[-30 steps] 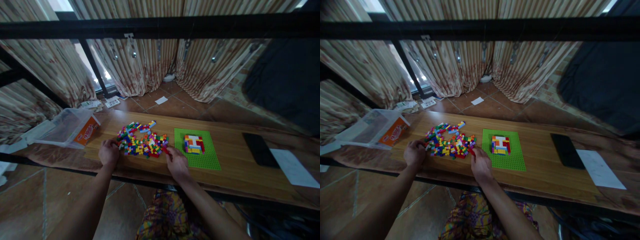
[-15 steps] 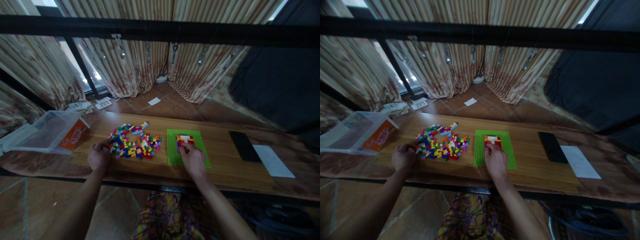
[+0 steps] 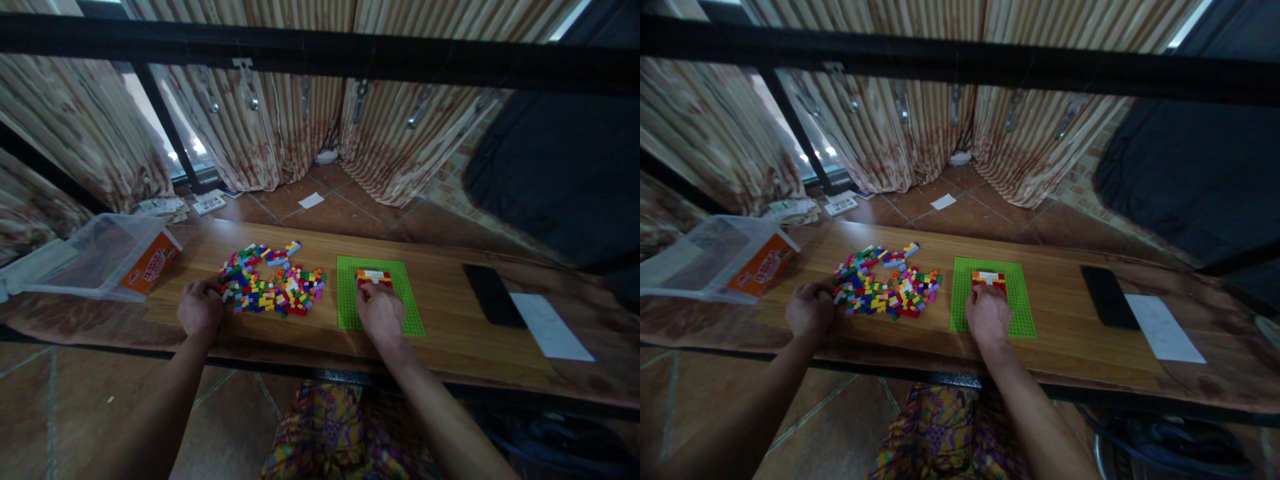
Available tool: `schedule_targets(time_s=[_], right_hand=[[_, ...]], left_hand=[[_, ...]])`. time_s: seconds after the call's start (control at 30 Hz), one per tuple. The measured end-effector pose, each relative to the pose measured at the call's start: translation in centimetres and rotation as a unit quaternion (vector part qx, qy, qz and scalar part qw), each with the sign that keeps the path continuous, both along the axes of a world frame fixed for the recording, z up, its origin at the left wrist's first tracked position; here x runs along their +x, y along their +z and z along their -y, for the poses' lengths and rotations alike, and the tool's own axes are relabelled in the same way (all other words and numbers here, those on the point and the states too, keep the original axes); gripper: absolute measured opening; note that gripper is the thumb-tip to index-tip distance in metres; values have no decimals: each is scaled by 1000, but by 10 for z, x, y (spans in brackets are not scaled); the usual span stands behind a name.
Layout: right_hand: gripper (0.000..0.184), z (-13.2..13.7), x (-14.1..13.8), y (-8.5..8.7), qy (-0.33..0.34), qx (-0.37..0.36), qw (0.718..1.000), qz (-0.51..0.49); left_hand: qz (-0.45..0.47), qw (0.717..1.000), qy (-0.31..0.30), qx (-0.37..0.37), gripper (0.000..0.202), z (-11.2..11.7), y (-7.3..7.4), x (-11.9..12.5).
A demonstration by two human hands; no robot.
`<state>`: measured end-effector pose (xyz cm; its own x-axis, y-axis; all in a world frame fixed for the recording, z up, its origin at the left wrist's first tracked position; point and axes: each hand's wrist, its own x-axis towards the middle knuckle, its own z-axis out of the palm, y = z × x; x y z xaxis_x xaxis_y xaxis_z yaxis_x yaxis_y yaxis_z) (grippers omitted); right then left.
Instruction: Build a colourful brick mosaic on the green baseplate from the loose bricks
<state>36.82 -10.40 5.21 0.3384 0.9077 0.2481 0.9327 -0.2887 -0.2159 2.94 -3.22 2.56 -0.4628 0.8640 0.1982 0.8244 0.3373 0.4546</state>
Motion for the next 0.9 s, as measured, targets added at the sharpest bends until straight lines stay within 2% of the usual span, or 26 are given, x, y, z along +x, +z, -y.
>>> schedule_targets(time_s=[0.33,0.57,0.9], right_hand=[[23,0,-3,-1,-7,5,1000,-2],[25,-3,-5,3,-26,-25,999,-6],[25,-4,-5,1,-16,-21,999,20]], left_hand=[[-10,1000,2,-4,24,1,1,1],[-9,1000,2,-1,24,0,0,1],[-10,1000,-4,-1,24,1,1,2]])
